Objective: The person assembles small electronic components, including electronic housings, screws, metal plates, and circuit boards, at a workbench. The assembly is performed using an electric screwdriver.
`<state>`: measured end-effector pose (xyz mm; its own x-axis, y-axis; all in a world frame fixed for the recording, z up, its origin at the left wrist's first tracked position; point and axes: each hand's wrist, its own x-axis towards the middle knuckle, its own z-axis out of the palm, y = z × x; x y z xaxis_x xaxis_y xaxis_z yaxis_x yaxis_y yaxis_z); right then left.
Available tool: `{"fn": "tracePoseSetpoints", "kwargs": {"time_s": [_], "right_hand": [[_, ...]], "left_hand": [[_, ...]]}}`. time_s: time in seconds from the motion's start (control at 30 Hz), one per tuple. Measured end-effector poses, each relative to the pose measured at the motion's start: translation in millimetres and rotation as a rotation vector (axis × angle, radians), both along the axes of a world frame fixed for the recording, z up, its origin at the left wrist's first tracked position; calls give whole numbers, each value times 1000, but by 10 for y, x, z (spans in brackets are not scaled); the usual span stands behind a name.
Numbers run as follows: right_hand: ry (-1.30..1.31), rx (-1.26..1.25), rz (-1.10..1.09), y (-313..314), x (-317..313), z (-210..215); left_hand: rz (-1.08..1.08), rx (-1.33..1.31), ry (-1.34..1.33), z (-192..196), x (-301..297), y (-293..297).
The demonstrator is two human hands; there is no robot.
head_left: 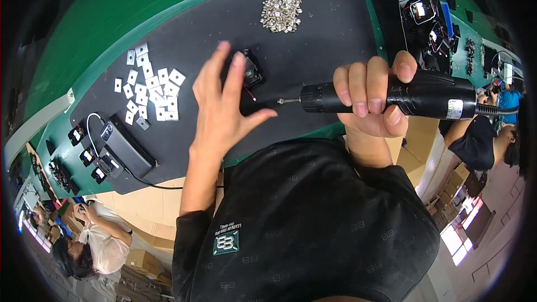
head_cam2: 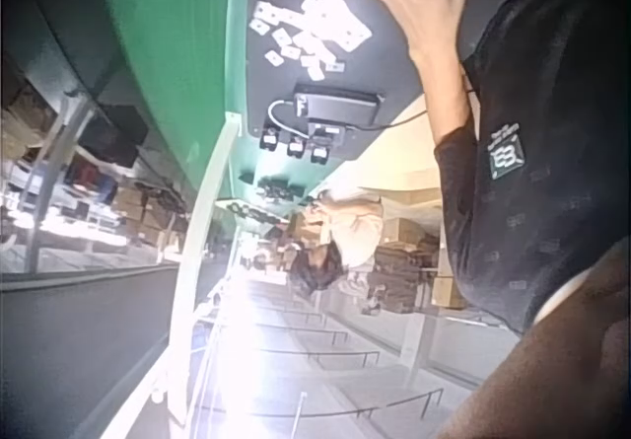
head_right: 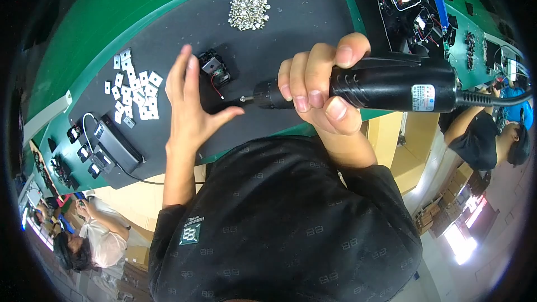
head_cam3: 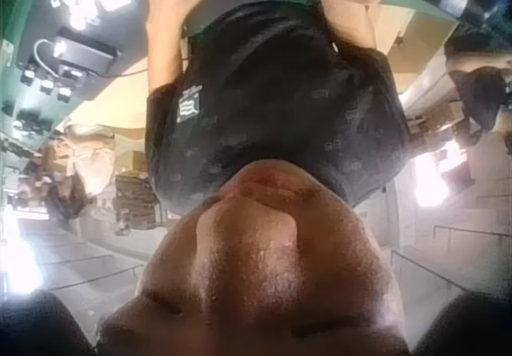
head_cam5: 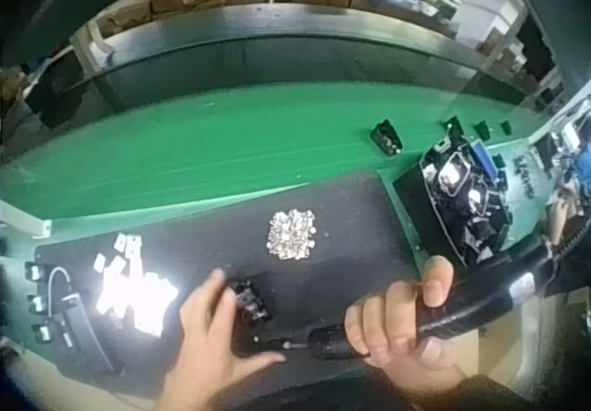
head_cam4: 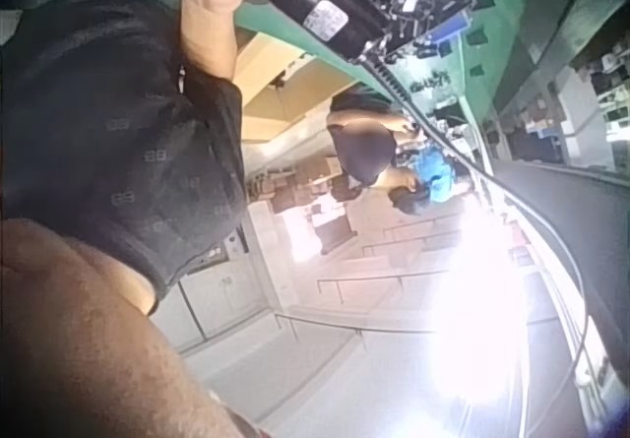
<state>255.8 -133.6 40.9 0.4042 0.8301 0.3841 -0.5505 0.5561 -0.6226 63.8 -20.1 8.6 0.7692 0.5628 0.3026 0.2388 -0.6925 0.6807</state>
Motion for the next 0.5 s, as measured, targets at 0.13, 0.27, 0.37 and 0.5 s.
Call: {"fn": "tracePoseSetpoints", "kwargs": {"time_s": [0.13,0.27,0.37,0.5], "right_hand": [[-30,-24,-107,98,-61,100],[-89,-46,-181,213,-111,111],[-121,-25,-141,274,-124,49],[-141,-55,-162,345,-175,11]], "left_hand": [[71,28,148,-179,19,61],[54,-13,135,-241,82,75],[29,-87,125,-184,111,54],[-5,-103,93,-189,123,80]]}}
